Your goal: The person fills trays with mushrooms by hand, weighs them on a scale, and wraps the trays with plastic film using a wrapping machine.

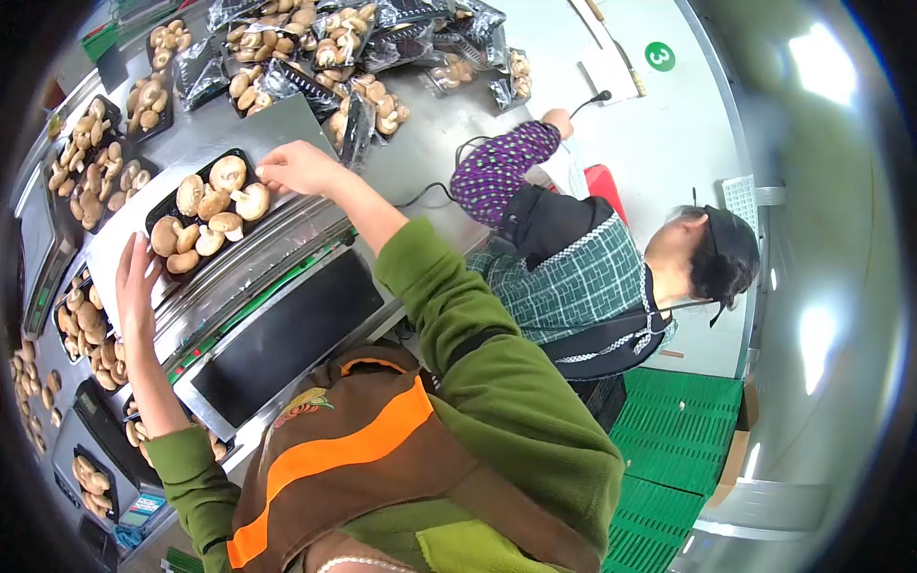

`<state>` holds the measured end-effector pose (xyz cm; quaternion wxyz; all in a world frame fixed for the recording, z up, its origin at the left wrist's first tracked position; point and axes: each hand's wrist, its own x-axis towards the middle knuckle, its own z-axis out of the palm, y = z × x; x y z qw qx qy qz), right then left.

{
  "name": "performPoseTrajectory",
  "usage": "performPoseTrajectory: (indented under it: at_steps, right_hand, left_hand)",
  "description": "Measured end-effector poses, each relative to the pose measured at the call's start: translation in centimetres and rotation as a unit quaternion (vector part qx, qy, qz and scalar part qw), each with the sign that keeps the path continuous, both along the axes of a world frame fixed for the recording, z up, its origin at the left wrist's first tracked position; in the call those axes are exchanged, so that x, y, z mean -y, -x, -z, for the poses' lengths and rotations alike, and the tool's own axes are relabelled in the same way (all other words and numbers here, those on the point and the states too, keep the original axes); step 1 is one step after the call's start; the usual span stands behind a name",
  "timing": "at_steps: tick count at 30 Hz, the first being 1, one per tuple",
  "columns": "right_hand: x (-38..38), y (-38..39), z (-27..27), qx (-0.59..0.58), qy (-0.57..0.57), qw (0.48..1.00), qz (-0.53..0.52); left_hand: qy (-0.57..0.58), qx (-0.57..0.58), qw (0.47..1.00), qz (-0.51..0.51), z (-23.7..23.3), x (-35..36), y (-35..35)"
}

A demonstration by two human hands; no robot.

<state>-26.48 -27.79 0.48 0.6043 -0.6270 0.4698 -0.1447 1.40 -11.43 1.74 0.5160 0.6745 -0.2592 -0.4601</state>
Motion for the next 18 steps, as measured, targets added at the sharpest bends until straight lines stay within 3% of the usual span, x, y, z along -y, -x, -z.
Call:
performPoseTrajectory:
  at_steps: [1, 3, 5, 7, 9, 10, 11, 12, 13, 14, 15, 16, 17, 18]
  right_hand:
    - [-1.0, 1.1, -0.3, 0.001, 0.0, 1.0, 0.001]
    - [-3.1, 3.8, -0.5, -0.081, 0.305, 0.949, 0.026]
    - [-4.9, 6.8, -1.4, -0.173, 0.257, 0.951, 0.005]
    - [-6.6, 8.1, -1.1, -0.281, 0.249, 0.926, -0.036]
    - [-8.2, 7.1, -0.8, -0.307, 0.327, 0.893, -0.037]
    - [-8.8, 6.1, -1.1, -0.314, 0.348, 0.883, -0.036]
    - [-9.1, 5.3, -1.3, -0.321, 0.368, 0.872, -0.035]
    - [-9.0, 4.9, -1.1, -0.318, 0.373, 0.871, -0.039]
    - [-9.1, 4.4, -0.7, -0.282, 0.33, 0.901, -0.009]
    - [-9.3, 4.0, -0.2, -0.244, 0.283, 0.927, 0.018]
    - [-9.3, 4.5, 0.1, -0.169, 0.31, 0.935, 0.039]
    - [-9.2, 5.5, 0.2, -0.068, 0.142, 0.984, 0.082]
    - [-9.6, 6.4, -0.2, 0.034, -0.035, 0.991, 0.121]
    - [-9.9, 7.4, 0.0, 0.149, -0.183, 0.963, 0.134]
  left_hand:
    - [0.0, 0.001, 1.0, 0.001, 0.7, -0.9, -0.2]
    - [0.067, 0.164, 0.978, -0.106, 1.8, -3.5, -1.3]
    - [0.02, 0.363, 0.924, -0.12, 2.0, -7.7, -2.9]
    - [-0.145, 0.494, 0.857, -0.028, 0.8, -10.8, -2.1]
    - [-0.196, 0.552, 0.81, 0.023, 0.8, -11.5, 0.4]
    - [-0.236, 0.516, 0.824, 0.013, 0.8, -11.2, 0.8]
    - [-0.15, 0.621, 0.769, 0.031, 0.3, -10.9, 2.8]
    - [-0.163, 0.594, 0.785, 0.064, 0.2, -10.2, 3.2]
    - [-0.179, 0.566, 0.799, 0.096, 0.2, -9.6, 3.2]
    - [-0.164, 0.445, 0.878, 0.064, 0.1, -9.3, 3.5]
    - [-0.116, 0.429, 0.896, 0.01, 0.5, -9.5, 3.7]
    - [-0.079, 0.304, 0.949, -0.002, 1.3, -10.2, 3.1]
    - [-0.037, 0.174, 0.984, -0.011, 1.9, -11.0, 2.2]
    - [-0.052, -0.097, 0.994, -0.019, -0.6, -11.7, 2.9]
